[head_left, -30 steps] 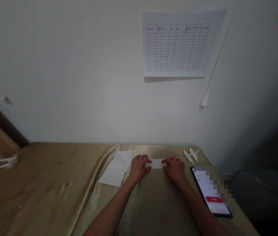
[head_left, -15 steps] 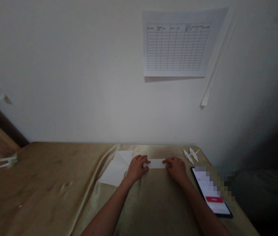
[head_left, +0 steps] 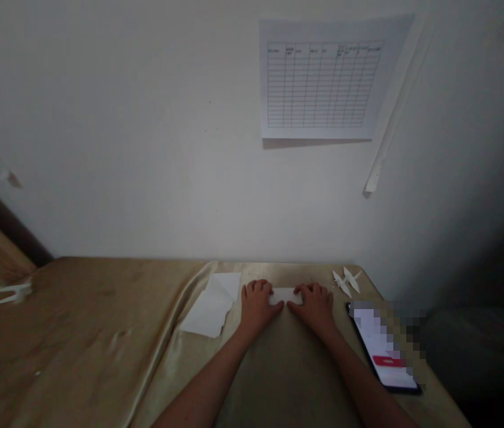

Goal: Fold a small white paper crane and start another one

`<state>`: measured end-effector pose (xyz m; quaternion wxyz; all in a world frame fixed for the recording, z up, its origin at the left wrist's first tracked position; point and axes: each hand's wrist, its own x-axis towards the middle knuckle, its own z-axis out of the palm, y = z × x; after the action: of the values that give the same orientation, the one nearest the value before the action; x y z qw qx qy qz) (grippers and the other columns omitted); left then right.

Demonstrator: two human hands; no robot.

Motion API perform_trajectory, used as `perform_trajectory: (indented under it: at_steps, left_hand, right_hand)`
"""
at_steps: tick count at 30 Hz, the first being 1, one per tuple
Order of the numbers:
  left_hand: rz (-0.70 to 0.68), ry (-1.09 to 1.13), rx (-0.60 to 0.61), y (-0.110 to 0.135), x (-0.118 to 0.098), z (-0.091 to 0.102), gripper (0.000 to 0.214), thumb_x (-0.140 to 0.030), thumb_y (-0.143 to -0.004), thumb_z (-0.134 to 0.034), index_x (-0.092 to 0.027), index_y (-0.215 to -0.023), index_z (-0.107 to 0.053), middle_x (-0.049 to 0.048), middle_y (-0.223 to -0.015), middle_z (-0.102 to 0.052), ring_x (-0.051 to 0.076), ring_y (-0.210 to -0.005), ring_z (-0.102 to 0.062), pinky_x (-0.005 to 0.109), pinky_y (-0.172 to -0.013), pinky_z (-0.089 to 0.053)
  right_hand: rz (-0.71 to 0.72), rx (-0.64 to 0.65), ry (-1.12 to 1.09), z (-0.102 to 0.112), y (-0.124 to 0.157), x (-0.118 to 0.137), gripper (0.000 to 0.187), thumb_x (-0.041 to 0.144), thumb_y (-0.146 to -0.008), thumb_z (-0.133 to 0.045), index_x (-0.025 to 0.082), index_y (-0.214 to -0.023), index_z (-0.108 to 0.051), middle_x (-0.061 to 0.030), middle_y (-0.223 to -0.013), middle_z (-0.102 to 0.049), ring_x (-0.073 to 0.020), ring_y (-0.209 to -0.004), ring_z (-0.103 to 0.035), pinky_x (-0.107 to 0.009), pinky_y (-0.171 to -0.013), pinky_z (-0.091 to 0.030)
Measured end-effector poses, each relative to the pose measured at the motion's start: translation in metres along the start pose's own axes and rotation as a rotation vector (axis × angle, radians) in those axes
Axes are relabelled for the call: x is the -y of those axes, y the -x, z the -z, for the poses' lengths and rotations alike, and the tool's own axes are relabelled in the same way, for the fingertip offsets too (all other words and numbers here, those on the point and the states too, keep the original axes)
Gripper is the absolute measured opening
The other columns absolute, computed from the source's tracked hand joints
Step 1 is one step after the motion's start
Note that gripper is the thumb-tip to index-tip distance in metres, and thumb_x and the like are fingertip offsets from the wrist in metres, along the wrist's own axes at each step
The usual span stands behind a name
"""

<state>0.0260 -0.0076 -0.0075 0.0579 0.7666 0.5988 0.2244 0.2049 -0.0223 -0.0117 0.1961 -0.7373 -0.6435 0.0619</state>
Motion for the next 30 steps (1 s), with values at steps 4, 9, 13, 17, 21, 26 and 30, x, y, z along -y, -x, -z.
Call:
perform_trajectory:
  at_steps: [4, 9, 13, 17, 21, 26, 30]
  left_hand:
    - [0.029, -0.011, -0.014, 0.001, -0.003, -0.002, 0.039, -0.052, -0.073, -0.072, -0.024, -0.099, -0.063, 0.0064, -0.126, -0.059, 0.031, -0.125, -0.043, 0.048, -0.111, -0.026]
    - [0.06, -0.005, 0.025, -0.002, -0.003, -0.001, 0.043, -0.052, -0.07, -0.072, -0.025, -0.102, -0.06, 0.0057, -0.124, -0.058, 0.031, -0.125, -0.043, 0.047, -0.112, -0.024]
    - [0.074, 0.015, 0.05, -0.004, -0.001, -0.001, 0.042, -0.049, -0.069, -0.073, -0.026, -0.103, -0.06, 0.0043, -0.125, -0.057, 0.031, -0.125, -0.042, 0.047, -0.112, -0.023]
    - [0.06, 0.037, 0.064, -0.004, 0.001, 0.0, 0.041, -0.045, -0.07, -0.071, -0.026, -0.105, -0.061, 0.0045, -0.126, -0.057, 0.031, -0.126, -0.042, 0.047, -0.112, -0.023]
    - [0.061, 0.029, 0.076, -0.004, 0.001, 0.001, 0.043, -0.043, -0.071, -0.07, -0.027, -0.11, -0.06, 0.0044, -0.129, -0.056, 0.031, -0.129, -0.04, 0.047, -0.114, -0.022]
    - [0.064, 0.041, 0.097, -0.005, 0.003, 0.003, 0.042, -0.039, -0.071, -0.07, -0.028, -0.111, -0.061, 0.0026, -0.13, -0.056, 0.029, -0.128, -0.041, 0.046, -0.114, -0.023]
    - [0.049, 0.057, 0.128, -0.006, 0.008, 0.005, 0.041, -0.035, -0.072, -0.068, -0.03, -0.112, -0.061, 0.0007, -0.131, -0.056, 0.027, -0.129, -0.041, 0.043, -0.113, -0.025]
  right_hand:
    - [-0.041, 0.003, 0.004, -0.003, 0.0, 0.003, 0.044, 0.059, -0.071, -0.07, 0.03, -0.103, -0.066, -0.0086, -0.116, -0.055, -0.0315, -0.117, -0.046, -0.052, -0.105, -0.023]
    - [-0.063, 0.019, 0.012, -0.004, -0.002, 0.004, 0.044, 0.056, -0.07, -0.071, 0.03, -0.105, -0.066, -0.0084, -0.116, -0.053, -0.0316, -0.118, -0.046, -0.054, -0.107, -0.019]
    - [-0.078, 0.06, -0.004, -0.001, -0.005, 0.002, 0.042, 0.051, -0.07, -0.071, 0.031, -0.107, -0.067, -0.0083, -0.119, -0.052, -0.0318, -0.12, -0.045, -0.051, -0.107, -0.021]
    - [-0.104, 0.106, -0.031, 0.002, -0.01, -0.001, 0.042, 0.044, -0.068, -0.072, 0.033, -0.108, -0.068, -0.0079, -0.122, -0.052, -0.0309, -0.122, -0.044, -0.047, -0.106, -0.023]
    - [-0.123, 0.121, -0.041, 0.002, -0.013, -0.004, 0.042, 0.04, -0.068, -0.072, 0.034, -0.109, -0.069, -0.0067, -0.125, -0.052, -0.0298, -0.123, -0.044, -0.045, -0.107, -0.023]
    - [-0.12, 0.118, -0.064, 0.003, -0.015, -0.01, 0.043, 0.035, -0.068, -0.071, 0.033, -0.111, -0.07, -0.0067, -0.126, -0.054, -0.028, -0.123, -0.045, -0.04, -0.108, -0.025]
    - [-0.109, 0.138, -0.089, 0.003, -0.016, -0.014, 0.043, 0.027, -0.069, -0.067, 0.034, -0.112, -0.07, -0.0054, -0.127, -0.055, -0.0264, -0.123, -0.045, -0.039, -0.108, -0.026]
